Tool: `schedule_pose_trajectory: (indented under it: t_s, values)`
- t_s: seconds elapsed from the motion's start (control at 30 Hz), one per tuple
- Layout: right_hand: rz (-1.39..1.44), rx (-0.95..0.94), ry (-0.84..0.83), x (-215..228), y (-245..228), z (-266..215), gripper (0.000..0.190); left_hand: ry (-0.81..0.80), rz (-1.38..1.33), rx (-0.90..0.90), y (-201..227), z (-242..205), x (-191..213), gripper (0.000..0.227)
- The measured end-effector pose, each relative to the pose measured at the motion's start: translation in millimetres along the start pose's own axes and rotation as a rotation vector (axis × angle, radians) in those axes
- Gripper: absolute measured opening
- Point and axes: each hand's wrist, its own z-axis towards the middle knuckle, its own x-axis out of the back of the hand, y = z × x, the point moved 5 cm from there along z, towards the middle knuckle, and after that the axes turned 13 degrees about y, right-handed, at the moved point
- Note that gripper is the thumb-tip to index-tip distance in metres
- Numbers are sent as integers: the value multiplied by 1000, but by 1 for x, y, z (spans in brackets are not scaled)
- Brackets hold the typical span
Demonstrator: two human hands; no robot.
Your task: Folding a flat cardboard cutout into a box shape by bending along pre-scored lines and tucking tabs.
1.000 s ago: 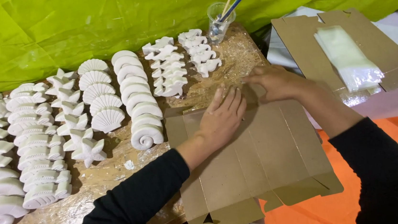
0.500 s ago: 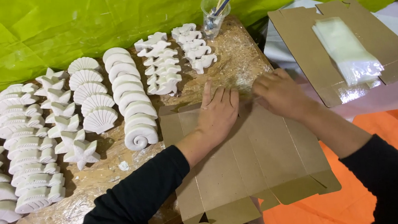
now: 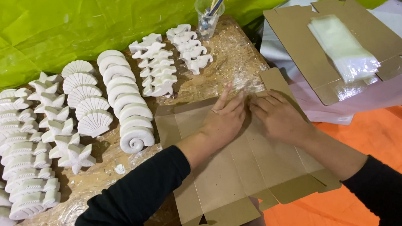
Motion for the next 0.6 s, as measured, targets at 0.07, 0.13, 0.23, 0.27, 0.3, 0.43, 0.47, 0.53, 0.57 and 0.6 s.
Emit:
schedule_pose_trajectory:
  t_s: [0.07,0.13,0.23,0.27,0.3,0.43,0.47,0.53,0.57,0.6]
  values:
    - [135,-77,-202,-6,15,6,36,6,29,4,1,0,-2,38]
    - [194,-122,-176,3,52,27,31,51,-1,23,-2,1,-11,36]
    - [240,-193,-250,2,93,44,37,217,-62,50,-1,-1,-14,33]
    - [227,-203,-344,-3,105,49,46,342,-83,76,-3,-3,-10,32]
    - [229,-209,-339,-14,113,48,46,338,-80,69,-3,-4,-18,32]
    - [46,-200,-516,-60,141,32,62,320,-34,36,-1,-7,-28,36]
    - [-9,-168,-473,-67,146,26,62,305,-35,39,2,-7,-25,35]
    - [-75,-123,-328,-78,147,7,47,179,-14,44,3,-7,-20,38]
    - [-145,-87,-180,-79,148,-4,33,56,10,40,3,-6,-20,42]
    - [-146,-97,-184,-75,142,-12,33,56,6,31,4,-6,-21,42]
